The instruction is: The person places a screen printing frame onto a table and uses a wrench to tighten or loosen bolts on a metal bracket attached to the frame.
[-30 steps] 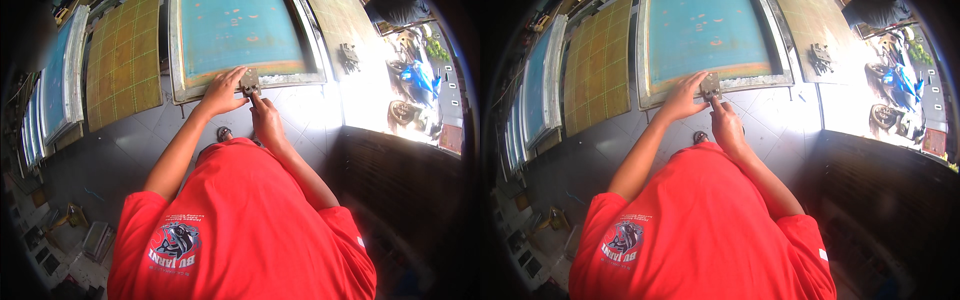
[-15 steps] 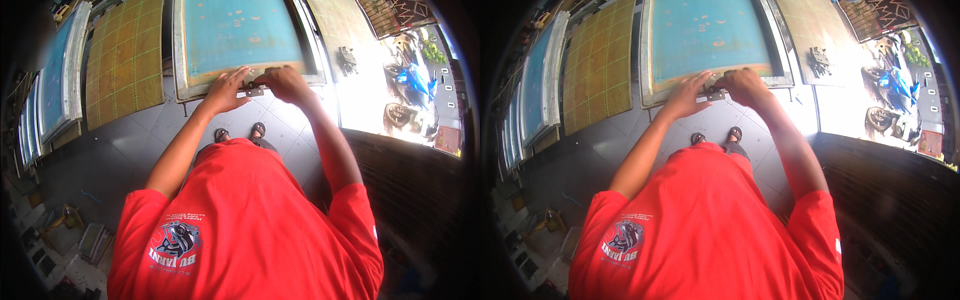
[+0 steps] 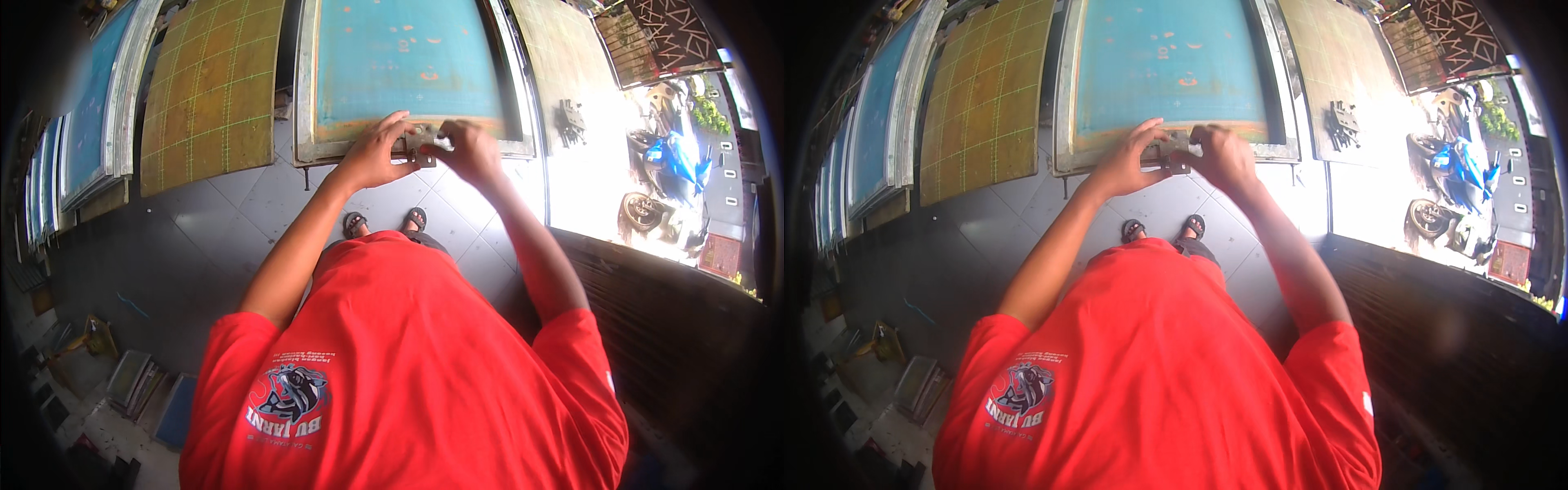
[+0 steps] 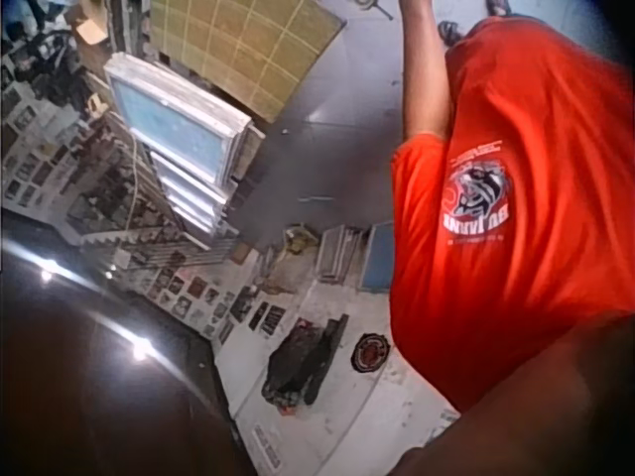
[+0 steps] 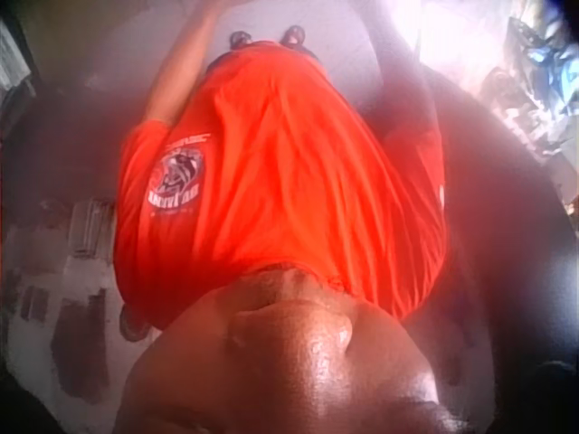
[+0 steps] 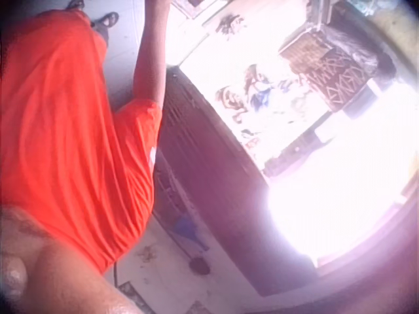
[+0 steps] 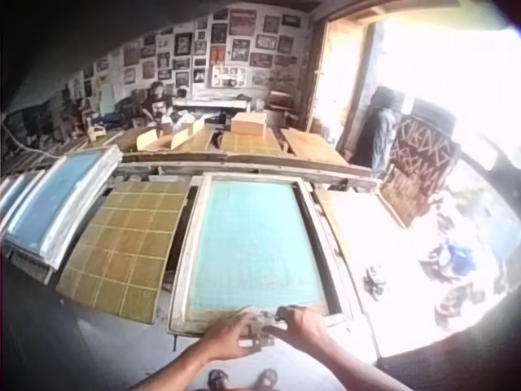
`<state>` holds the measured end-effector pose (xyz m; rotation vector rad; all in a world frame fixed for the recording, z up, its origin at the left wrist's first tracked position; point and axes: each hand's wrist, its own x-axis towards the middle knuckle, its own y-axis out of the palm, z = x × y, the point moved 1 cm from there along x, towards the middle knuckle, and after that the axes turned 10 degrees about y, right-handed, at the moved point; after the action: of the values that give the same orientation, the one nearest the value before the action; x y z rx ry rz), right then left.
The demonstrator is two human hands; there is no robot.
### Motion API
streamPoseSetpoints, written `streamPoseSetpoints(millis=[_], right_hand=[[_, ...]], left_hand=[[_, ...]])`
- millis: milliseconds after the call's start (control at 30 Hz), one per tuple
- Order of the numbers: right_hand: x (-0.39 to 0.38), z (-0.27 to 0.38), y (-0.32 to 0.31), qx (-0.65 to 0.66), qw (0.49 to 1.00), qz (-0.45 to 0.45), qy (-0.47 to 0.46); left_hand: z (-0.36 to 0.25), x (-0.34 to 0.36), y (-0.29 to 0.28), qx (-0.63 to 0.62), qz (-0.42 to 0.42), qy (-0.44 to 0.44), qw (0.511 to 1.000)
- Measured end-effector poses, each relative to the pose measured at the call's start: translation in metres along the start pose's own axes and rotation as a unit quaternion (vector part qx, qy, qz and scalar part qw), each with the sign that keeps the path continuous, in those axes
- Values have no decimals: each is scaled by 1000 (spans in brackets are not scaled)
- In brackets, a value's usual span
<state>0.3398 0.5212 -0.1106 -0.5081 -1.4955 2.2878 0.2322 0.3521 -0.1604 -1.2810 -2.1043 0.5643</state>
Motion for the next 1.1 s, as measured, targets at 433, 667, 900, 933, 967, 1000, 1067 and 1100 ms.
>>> streamPoseSetpoints(millis=[433, 667, 900, 933, 967, 1000, 1067, 1100], right_hand=[[-12, -9, 24, -22, 990, -3, -141], [-13, -13, 29, 56, 986, -23, -156], [-11, -19, 25, 127, 980, -2, -154], [-16, -17, 24, 147, 980, -25, -135], [-19, -16, 23, 168, 978, -47, -115], [-19, -18, 25, 143, 985, -37, -93], [-20, -22, 30, 94, 994, -19, -47], [-21, -22, 31, 95, 994, -28, -53]], left_hand=[[1, 0, 6, 17, -22, 0, 1000], [-11, 4, 4, 54, -14, -39, 998], [-1, -1, 9, 66, -54, 6, 996], [1, -1, 9, 64, -54, 10, 996], [1, -1, 9, 63, -54, 14, 996], [1, -1, 9, 60, -59, 21, 996], [1, 0, 9, 55, -70, 35, 995], [0, 1, 9, 47, -72, 30, 996]])
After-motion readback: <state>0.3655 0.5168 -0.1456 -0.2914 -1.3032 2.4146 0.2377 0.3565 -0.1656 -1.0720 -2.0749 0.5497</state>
